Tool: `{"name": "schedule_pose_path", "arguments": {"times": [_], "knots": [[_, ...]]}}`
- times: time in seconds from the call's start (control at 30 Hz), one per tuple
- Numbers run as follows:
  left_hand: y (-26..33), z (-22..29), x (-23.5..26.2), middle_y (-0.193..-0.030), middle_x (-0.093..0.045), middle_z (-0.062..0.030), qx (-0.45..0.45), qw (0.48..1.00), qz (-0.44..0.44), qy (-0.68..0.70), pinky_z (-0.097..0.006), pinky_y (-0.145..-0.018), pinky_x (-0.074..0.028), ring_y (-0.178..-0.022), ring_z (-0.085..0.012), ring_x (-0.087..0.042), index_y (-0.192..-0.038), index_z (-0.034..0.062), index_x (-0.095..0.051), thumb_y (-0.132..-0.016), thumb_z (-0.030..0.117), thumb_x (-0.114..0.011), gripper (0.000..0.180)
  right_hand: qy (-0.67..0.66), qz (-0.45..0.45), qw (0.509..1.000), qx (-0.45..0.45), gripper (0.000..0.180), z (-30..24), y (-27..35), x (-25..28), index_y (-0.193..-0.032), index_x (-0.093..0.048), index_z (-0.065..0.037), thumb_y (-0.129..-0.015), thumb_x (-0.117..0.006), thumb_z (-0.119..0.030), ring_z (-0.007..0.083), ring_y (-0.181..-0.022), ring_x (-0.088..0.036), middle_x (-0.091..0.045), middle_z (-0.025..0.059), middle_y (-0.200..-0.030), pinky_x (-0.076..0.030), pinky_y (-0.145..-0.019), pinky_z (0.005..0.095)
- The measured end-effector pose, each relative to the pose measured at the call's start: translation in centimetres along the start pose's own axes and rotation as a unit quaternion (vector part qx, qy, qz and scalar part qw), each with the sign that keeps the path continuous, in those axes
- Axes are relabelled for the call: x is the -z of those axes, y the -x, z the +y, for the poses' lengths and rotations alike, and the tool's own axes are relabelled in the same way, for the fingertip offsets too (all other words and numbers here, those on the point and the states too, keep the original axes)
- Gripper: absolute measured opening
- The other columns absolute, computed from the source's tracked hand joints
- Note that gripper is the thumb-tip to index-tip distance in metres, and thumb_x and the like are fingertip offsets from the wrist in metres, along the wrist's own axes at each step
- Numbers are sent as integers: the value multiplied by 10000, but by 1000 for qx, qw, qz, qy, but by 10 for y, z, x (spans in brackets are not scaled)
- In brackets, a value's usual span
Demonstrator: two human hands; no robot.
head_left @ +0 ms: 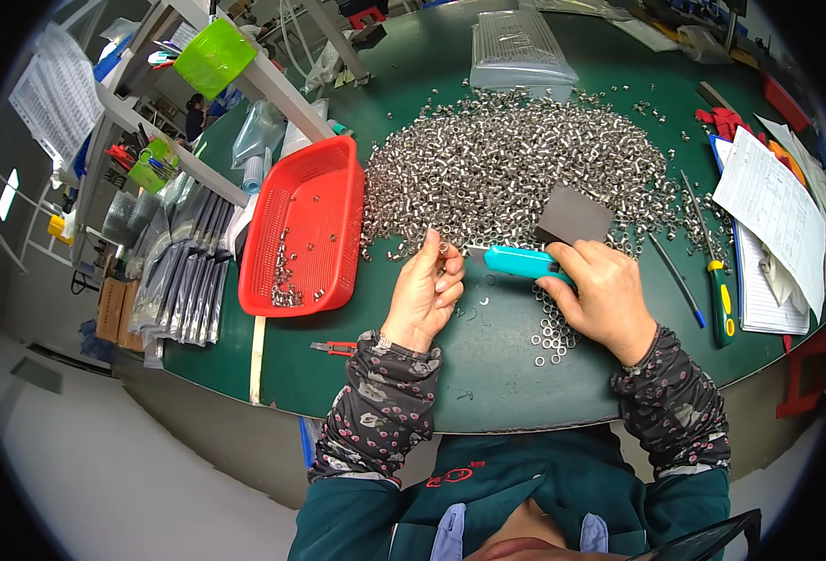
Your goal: The recorder uses a handheld blue tool to process or assemble small metal rings at a factory workstation.
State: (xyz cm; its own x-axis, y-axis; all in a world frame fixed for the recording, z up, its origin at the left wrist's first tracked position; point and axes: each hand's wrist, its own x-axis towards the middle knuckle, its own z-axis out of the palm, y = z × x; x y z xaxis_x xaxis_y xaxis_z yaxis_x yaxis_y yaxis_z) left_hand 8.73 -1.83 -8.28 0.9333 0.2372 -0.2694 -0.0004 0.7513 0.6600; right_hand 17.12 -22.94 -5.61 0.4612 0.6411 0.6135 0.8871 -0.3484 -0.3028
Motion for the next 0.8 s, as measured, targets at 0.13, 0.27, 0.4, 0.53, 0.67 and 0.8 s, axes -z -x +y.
{"name": "schedule_pose_path", "arguments": {"times": [0.13,0.27,0.4,0.53,0.67,0.8], "knots": [[0,0,2,-677,-445,-37,5,1000,-3,5,-163,-337,-229,-458,-46,-320,-785,38,-495,-889,401,-492,378,-4,-1,1000,-1,247,0,0,0,-854,-568,-60,-684,-684,-197,230,-585,-535,-496,63,-629,-424,-506,350],[1,0,1,-670,-441,-39,6,1000,4,0,-162,-335,-221,-455,-48,-319,-776,37,-497,-889,401,-493,382,-8,-4,1000,-3,243,0,1,0,-859,-571,-62,-691,-679,-200,231,-587,-538,-501,66,-633,-426,-510,352],[1,-1,0,-656,-440,-37,3,1000,8,-14,-159,-337,-214,-455,-48,-318,-759,51,-498,-884,393,-509,364,-20,-13,1000,-13,235,-1,1,0,-858,-572,-64,-700,-676,-202,237,-596,-546,-511,71,-642,-435,-519,356],[3,-1,-2,-632,-446,-30,5,999,-1,-37,-158,-339,-214,-448,-46,-317,-743,70,-494,-881,380,-522,341,-59,-45,997,-31,224,-2,2,1,-858,-574,-61,-730,-655,-226,265,-628,-567,-542,88,-669,-448,-539,375],[7,-1,-9,-584,-460,-11,-16,994,30,-102,-157,-329,-211,-414,-33,-320,-717,88,-493,-880,351,-538,312,-77,-88,992,-41,243,0,2,1,-914,-590,-49,-750,-635,-223,291,-636,-571,-567,111,-695,-436,-546,380],[6,-2,-10,-567,-468,2,-20,989,30,-145,-157,-320,-207,-393,-21,-322,-702,93,-496,-882,326,-545,298,-83,-88,992,-41,241,2,4,0,-915,-592,-48,-754,-632,-223,296,-639,-573,-572,115,-704,-442,-556,381]]}}
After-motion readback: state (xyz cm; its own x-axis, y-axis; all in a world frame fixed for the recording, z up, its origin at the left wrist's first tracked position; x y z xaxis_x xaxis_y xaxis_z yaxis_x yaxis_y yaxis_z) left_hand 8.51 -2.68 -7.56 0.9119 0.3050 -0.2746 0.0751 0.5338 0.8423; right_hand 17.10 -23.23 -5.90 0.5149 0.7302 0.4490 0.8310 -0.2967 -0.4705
